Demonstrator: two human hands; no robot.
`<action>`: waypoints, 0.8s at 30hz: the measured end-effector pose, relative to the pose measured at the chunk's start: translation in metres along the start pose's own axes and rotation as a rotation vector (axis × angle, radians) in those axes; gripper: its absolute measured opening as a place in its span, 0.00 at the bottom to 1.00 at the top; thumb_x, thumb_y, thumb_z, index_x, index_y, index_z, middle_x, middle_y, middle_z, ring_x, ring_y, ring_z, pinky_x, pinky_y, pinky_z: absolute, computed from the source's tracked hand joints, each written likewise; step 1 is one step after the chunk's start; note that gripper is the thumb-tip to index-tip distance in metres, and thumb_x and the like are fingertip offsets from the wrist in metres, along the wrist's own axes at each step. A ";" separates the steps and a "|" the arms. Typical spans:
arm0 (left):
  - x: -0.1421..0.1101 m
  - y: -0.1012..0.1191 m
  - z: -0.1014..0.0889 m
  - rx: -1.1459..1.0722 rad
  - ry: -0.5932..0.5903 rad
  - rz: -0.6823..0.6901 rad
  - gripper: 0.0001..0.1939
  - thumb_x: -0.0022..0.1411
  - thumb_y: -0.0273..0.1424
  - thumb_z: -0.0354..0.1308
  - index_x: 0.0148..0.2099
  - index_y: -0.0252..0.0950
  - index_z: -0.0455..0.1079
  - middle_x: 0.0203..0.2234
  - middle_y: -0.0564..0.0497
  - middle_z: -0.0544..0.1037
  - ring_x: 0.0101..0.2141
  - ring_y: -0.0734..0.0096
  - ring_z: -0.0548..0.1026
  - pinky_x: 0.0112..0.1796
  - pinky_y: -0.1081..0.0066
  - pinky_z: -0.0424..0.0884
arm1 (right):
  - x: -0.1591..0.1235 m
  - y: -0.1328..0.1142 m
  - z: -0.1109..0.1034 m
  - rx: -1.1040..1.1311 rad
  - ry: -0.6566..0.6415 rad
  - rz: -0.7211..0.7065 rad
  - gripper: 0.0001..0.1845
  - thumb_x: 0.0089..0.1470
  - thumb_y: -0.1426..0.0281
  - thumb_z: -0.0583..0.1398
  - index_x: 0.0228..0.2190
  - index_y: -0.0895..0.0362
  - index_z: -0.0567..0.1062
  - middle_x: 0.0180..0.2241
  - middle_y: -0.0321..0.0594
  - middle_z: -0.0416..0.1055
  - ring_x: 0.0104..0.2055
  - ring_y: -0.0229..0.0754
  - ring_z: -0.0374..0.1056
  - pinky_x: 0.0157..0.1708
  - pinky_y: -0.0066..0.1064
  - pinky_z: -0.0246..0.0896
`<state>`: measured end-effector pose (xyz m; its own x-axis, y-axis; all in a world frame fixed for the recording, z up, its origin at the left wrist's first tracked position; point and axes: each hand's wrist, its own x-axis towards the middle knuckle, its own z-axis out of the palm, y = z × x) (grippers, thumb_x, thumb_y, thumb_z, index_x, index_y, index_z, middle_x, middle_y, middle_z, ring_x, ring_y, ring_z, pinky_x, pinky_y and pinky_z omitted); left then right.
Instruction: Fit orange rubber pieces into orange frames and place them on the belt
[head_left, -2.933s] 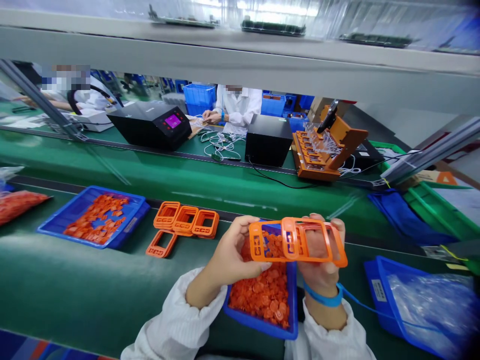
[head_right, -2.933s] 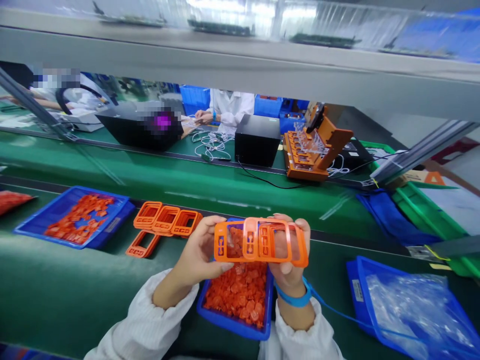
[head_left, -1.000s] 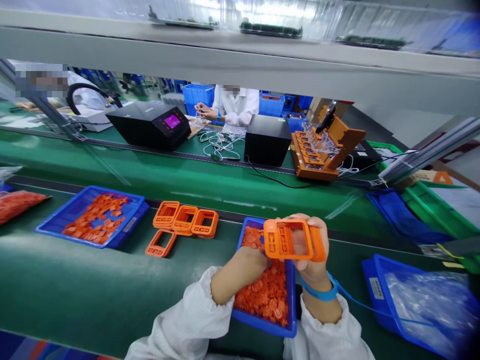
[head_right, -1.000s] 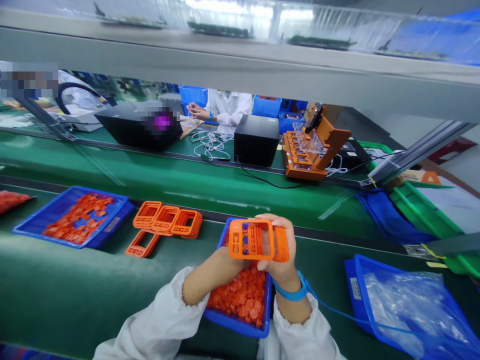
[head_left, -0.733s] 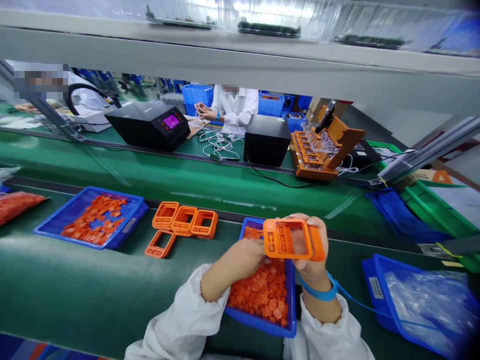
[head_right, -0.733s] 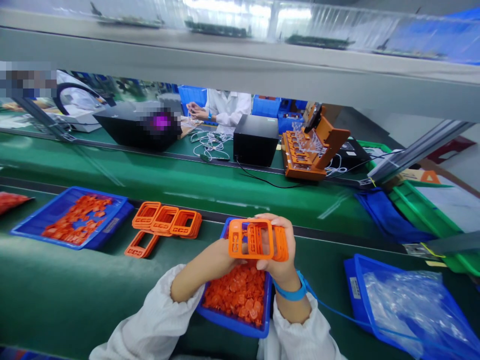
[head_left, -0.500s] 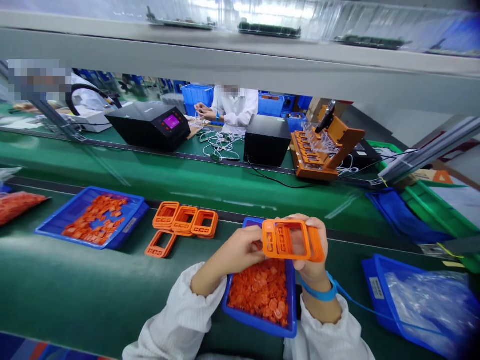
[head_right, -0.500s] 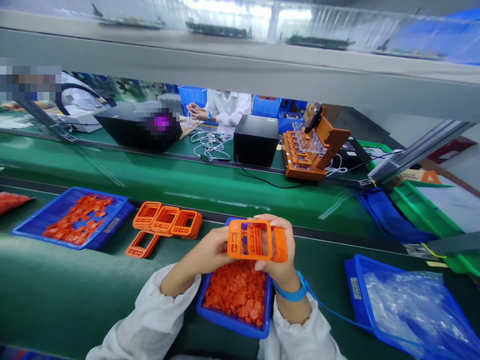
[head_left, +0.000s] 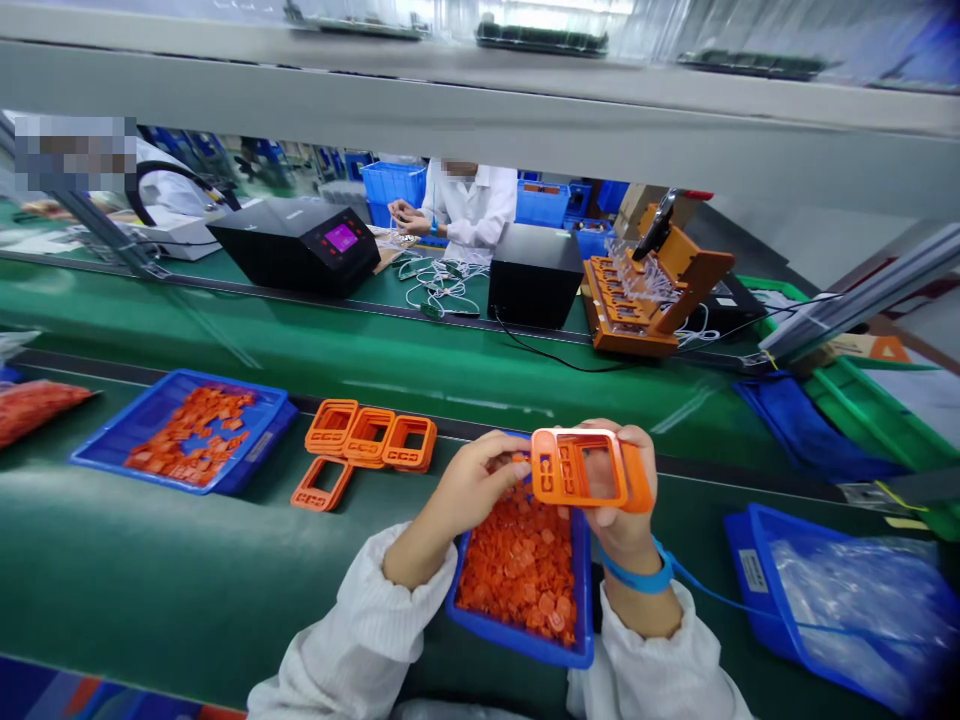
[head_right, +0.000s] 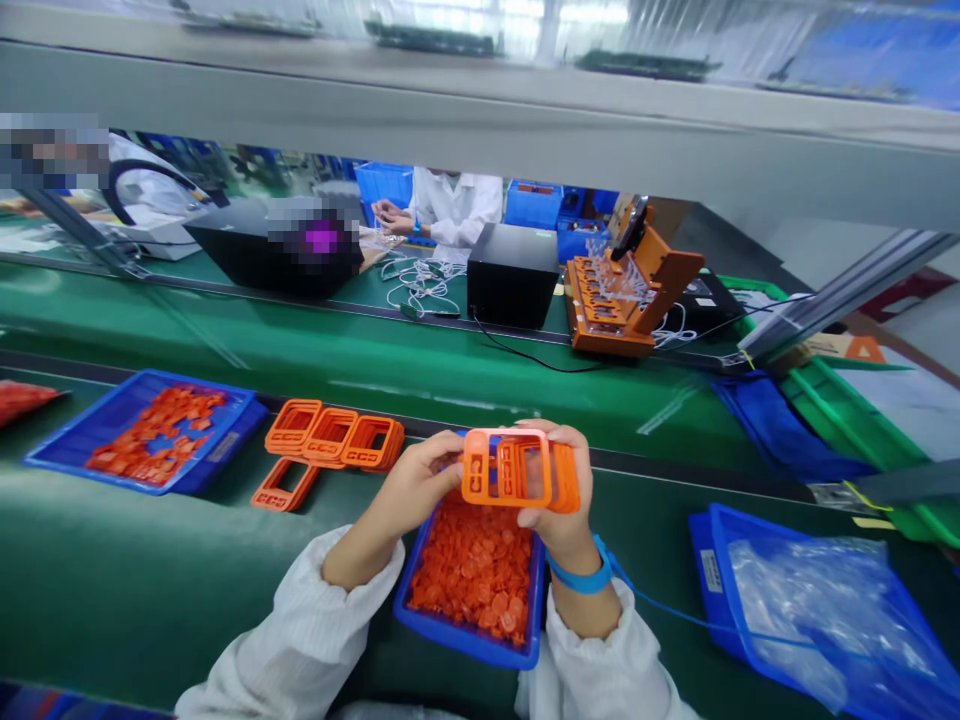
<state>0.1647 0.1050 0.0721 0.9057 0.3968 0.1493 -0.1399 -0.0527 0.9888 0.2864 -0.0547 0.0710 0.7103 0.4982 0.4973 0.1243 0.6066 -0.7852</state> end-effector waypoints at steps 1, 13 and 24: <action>0.000 0.000 0.002 -0.023 0.035 -0.007 0.14 0.67 0.39 0.67 0.46 0.34 0.82 0.41 0.43 0.83 0.43 0.62 0.79 0.46 0.67 0.74 | -0.001 0.001 0.001 0.004 -0.033 -0.017 0.44 0.41 0.50 0.82 0.53 0.45 0.70 0.55 0.44 0.74 0.55 0.56 0.76 0.56 0.53 0.77; -0.013 0.005 0.036 -0.533 0.134 -0.113 0.23 0.63 0.48 0.72 0.43 0.33 0.74 0.35 0.50 0.77 0.33 0.72 0.73 0.37 0.73 0.71 | -0.005 0.007 0.008 -0.083 -0.250 -0.126 0.38 0.50 0.57 0.80 0.58 0.47 0.73 0.57 0.41 0.76 0.61 0.50 0.75 0.77 0.51 0.48; -0.016 0.011 0.052 -1.048 0.210 -0.341 0.30 0.46 0.45 0.84 0.45 0.35 0.78 0.43 0.47 0.82 0.41 0.66 0.80 0.45 0.68 0.76 | -0.011 0.014 0.014 -0.246 -0.267 -0.217 0.36 0.53 0.58 0.78 0.57 0.48 0.72 0.55 0.45 0.76 0.59 0.54 0.75 0.77 0.60 0.45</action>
<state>0.1697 0.0507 0.0810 0.8893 0.3952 -0.2300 -0.2552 0.8463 0.4676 0.2707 -0.0428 0.0594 0.4489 0.5377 0.7137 0.4357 0.5656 -0.7002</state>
